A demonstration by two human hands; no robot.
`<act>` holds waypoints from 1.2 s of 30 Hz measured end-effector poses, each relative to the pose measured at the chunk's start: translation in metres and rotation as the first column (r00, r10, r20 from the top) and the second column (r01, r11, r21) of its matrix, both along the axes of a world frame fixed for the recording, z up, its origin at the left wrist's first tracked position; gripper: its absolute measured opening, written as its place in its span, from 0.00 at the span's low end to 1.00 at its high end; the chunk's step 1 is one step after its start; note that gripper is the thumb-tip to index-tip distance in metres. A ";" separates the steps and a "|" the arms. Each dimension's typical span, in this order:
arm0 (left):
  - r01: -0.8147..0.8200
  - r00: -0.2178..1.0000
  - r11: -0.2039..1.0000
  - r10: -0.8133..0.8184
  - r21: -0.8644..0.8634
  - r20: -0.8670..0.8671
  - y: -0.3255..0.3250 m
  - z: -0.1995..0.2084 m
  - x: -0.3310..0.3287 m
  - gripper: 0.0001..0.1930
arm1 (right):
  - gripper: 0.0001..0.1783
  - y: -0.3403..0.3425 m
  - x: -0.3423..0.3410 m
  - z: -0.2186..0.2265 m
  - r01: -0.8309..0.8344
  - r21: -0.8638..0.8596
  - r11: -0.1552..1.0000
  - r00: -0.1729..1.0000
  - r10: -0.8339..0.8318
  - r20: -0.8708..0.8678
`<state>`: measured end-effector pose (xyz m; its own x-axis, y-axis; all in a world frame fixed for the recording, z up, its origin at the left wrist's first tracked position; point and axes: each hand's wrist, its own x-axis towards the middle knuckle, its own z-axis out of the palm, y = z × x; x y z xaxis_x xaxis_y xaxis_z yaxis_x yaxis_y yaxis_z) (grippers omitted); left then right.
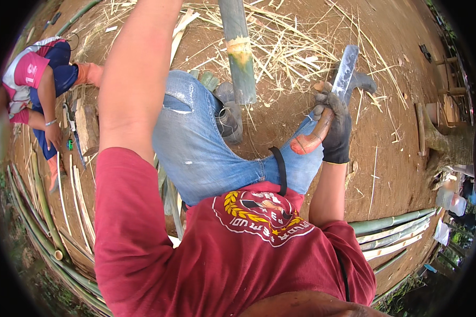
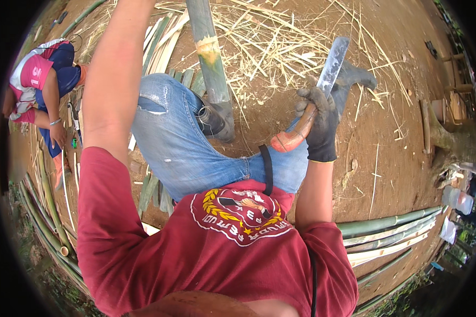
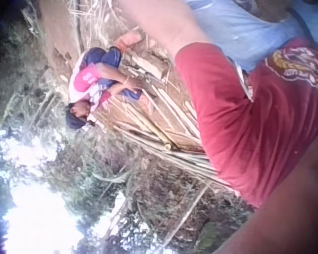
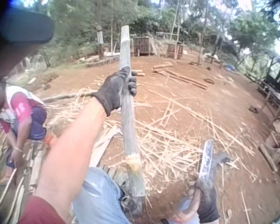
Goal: The person sits on the ground and uses a large knife to split long bamboo poles into thin strips. They hold the bamboo with one hand and strike it with the knife in the other, creating a pile of processed bamboo slats.
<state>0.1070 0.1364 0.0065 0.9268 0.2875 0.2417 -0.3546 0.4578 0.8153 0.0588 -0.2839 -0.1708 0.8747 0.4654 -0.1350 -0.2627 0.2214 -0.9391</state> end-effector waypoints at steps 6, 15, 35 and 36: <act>0.010 0.999 1.000 -0.011 0.006 0.038 0.007 0.003 0.000 0.19 | 0.24 0.004 -0.008 -0.005 0.025 0.010 1.000 0.997 -0.024 -0.067; -0.355 0.921 0.934 0.358 -0.047 0.152 -0.076 0.022 -0.078 0.25 | 0.16 0.043 -0.012 0.013 -0.019 -0.107 0.994 0.997 0.027 0.067; -0.543 0.557 0.836 0.290 0.078 0.778 -0.171 0.037 -0.205 0.26 | 0.26 0.111 -0.048 0.133 0.150 -0.345 0.927 0.475 0.239 0.847; -0.565 0.537 0.819 0.268 0.105 0.800 -0.169 0.038 -0.206 0.27 | 0.24 0.121 -0.029 0.106 0.278 -0.181 0.943 0.367 0.069 0.928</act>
